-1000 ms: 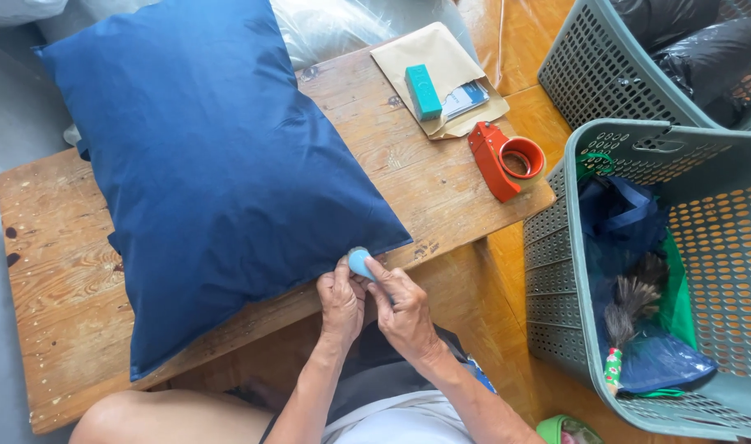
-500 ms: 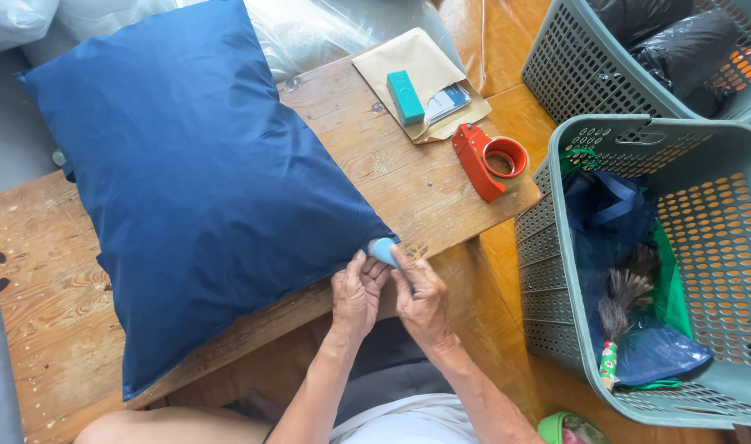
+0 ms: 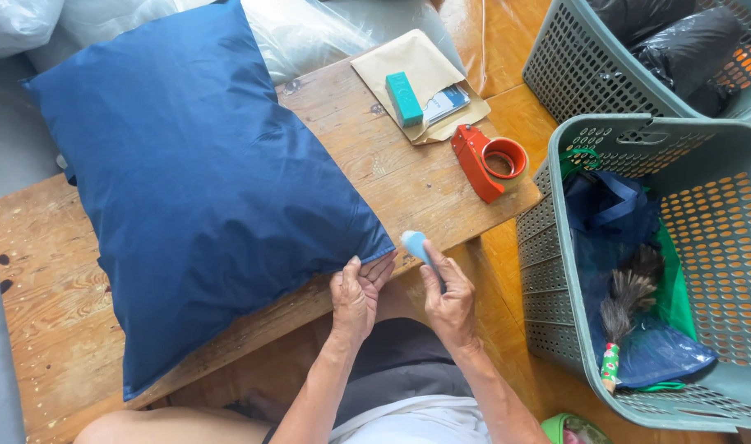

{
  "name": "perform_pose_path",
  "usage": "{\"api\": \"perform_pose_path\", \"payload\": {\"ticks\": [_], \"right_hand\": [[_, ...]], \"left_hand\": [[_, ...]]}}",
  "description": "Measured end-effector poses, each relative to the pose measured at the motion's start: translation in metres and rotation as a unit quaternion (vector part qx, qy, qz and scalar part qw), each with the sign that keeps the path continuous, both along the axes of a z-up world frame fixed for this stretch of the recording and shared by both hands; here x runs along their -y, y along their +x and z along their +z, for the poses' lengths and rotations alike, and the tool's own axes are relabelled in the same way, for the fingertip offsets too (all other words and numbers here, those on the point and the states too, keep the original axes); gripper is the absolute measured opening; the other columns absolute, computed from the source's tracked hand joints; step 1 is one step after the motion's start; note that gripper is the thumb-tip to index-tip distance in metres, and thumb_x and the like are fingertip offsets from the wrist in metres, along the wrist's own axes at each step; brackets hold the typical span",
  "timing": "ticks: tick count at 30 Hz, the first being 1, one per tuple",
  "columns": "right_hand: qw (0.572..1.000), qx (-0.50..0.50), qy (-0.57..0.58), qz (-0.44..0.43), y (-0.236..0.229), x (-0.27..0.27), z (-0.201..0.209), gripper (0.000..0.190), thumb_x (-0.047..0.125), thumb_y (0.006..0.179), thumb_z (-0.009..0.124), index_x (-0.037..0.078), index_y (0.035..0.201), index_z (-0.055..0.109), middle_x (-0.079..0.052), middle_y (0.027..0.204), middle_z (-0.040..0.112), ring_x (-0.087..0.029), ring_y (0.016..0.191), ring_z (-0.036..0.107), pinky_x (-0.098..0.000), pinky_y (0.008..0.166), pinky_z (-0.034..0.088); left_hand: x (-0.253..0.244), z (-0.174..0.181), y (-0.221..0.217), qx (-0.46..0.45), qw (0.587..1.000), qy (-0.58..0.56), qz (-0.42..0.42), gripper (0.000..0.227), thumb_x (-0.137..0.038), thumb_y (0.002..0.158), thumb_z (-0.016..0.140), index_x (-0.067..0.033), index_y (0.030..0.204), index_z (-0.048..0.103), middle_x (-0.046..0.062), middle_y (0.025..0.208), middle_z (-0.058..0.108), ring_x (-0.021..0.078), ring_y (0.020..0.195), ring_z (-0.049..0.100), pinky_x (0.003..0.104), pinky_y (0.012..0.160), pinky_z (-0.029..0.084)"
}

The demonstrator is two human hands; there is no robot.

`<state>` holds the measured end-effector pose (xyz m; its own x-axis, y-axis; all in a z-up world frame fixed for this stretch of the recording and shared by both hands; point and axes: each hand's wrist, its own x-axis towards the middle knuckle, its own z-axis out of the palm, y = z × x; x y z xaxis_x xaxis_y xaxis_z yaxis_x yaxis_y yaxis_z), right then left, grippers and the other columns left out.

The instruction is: The person uses a small brush to scrub the surface of a blue fabric bag placed on a wooden table. They work along the edges, seams, and handles, repeatedly brushing the same areas.

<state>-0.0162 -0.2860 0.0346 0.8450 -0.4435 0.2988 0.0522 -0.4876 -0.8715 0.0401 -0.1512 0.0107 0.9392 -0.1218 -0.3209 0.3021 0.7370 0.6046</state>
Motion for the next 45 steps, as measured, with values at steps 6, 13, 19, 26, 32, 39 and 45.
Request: {"api": "perform_pose_path", "payload": {"ticks": [6,13,19,26,32,39,45], "right_hand": [[0.999,-0.019,-0.020,0.039,0.013,-0.004,-0.033,0.037,0.012,0.095,0.067,0.016,0.131,0.072,-0.016,0.099,0.075,-0.034,0.097,0.074,-0.0426,0.080,0.059],[0.999,-0.010,0.025,0.026,0.013,-0.005,-0.027,0.039,0.014,0.098,0.064,0.008,0.136,0.064,-0.010,0.135,0.068,-0.021,0.124,0.067,-0.0289,0.104,0.053],[0.995,-0.012,0.096,-0.003,0.015,-0.001,-0.032,0.049,0.021,0.100,0.062,0.008,0.148,0.057,0.007,0.085,0.049,-0.007,0.074,0.047,-0.0203,0.071,0.044],[0.995,-0.011,0.087,-0.046,0.052,0.011,0.006,0.037,0.027,0.099,0.065,0.008,0.130,0.064,-0.001,0.097,0.058,-0.012,0.086,0.054,-0.0268,0.080,0.046],[0.996,0.001,0.090,0.000,0.125,0.020,0.030,0.016,0.022,0.100,0.069,0.010,0.110,0.073,0.004,0.079,0.054,-0.008,0.071,0.046,-0.0258,0.068,0.044],[0.996,0.021,0.069,0.061,0.131,-0.017,0.027,0.032,0.037,0.106,0.053,0.010,0.118,0.066,0.003,0.084,0.052,-0.010,0.078,0.045,-0.0287,0.075,0.042],[0.978,-0.003,0.079,0.193,0.053,-0.095,-0.014,0.032,0.031,0.104,0.056,0.008,0.123,0.068,-0.003,0.102,0.069,-0.014,0.093,0.063,-0.0294,0.082,0.050]], "left_hand": [[-0.015,-0.025,0.001,0.003,0.996,0.084,-0.012,0.028,-0.014,0.101,0.055,0.0078,0.095,0.072,0.030,0.104,0.076,0.0431,0.107,0.073,0.063,0.105,0.050],[-0.159,-0.030,-0.074,-0.132,0.967,0.219,-0.012,0.016,-0.013,0.092,0.058,-0.0055,0.081,0.049,0.026,0.090,0.073,0.0439,0.096,0.077,0.059,0.097,0.062],[-0.386,-0.085,-0.097,-0.276,0.912,0.284,0.106,0.002,-0.007,0.095,0.051,-0.0084,0.096,0.051,0.023,0.093,0.063,0.0387,0.086,0.066,0.070,0.063,0.053],[-0.348,0.010,-0.052,-0.263,0.813,0.255,0.453,0.042,-0.044,0.088,0.084,-0.0186,0.116,0.066,-0.003,0.125,0.061,0.0119,0.103,0.062,0.030,0.062,0.056],[-0.345,-0.005,-0.046,-0.163,0.831,0.227,0.481,0.041,-0.021,0.088,0.085,-0.0259,0.116,0.056,-0.002,0.126,0.071,0.0123,0.108,0.074,0.026,0.082,0.063],[-0.323,-0.011,-0.068,-0.094,0.828,0.407,0.374,0.031,-0.015,0.098,0.076,-0.0135,0.110,0.048,0.011,0.118,0.065,0.0175,0.107,0.065,0.042,0.068,0.067],[-0.268,0.010,-0.112,-0.062,0.718,0.672,0.167,0.036,-0.033,0.094,0.076,-0.0083,0.076,0.057,0.004,0.065,0.063,0.0128,0.065,0.058,0.032,0.067,0.047]]}}
